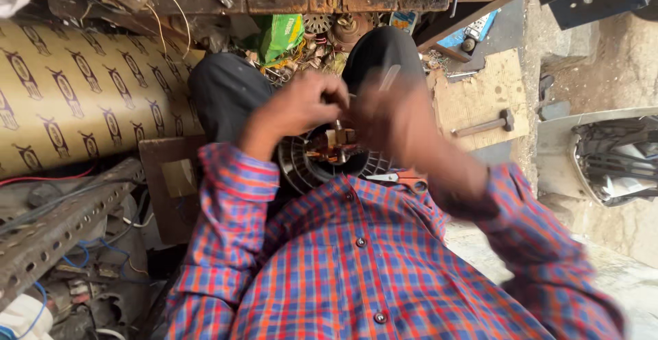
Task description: The person sits on the floor and winds copper wire around the stator of a motor by hand. They rotate the stator and wrap the wire around the slots, occasionally adjusting the wire with their fingers.
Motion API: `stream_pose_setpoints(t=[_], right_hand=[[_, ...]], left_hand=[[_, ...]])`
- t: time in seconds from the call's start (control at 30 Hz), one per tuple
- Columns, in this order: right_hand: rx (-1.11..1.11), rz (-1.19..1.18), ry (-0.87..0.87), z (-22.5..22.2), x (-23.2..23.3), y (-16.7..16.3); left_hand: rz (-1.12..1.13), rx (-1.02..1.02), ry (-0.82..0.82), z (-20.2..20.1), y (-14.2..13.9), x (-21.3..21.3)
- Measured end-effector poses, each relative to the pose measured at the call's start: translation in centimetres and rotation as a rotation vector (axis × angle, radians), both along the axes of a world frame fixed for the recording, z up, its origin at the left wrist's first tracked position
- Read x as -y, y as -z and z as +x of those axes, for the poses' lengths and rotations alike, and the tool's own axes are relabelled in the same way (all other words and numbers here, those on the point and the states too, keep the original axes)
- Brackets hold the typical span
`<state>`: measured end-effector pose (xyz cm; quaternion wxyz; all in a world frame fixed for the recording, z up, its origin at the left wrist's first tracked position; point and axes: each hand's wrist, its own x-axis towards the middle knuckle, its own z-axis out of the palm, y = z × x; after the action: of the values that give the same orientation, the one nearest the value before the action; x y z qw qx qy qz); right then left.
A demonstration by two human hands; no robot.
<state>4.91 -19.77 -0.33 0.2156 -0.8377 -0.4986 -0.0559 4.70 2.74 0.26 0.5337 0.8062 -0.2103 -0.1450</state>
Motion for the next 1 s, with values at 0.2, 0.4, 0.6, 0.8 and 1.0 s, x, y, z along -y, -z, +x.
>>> stream_pose_setpoints(t=[0.2, 0.4, 0.6, 0.8, 1.0], right_hand=[[-0.209, 0.146, -0.292, -2.6, 2.2, -4.7], [-0.363, 0.243, 0.139, 2.8, 1.9, 3.5], [0.107, -0.01, 0.126, 0.2, -0.8, -0.7], [-0.097, -0.344, -0.042, -3.6, 1.9, -4.3], [-0.28, 0.218, 0.071, 3.4, 3.1, 5.0]], left_hand=[[-0.348, 0.341, -0.367, -6.9, -0.8, 1.3], [-0.343, 0.53, -0.426, -8.9, 2.6, 2.1], [0.153, 0.036, -0.153, -0.7, -0.8, 0.3], [-0.377, 0.156, -0.361, -6.0, -2.6, 1.3], [-0.249, 0.599, -0.397, -9.0, 2.8, 2.1]])
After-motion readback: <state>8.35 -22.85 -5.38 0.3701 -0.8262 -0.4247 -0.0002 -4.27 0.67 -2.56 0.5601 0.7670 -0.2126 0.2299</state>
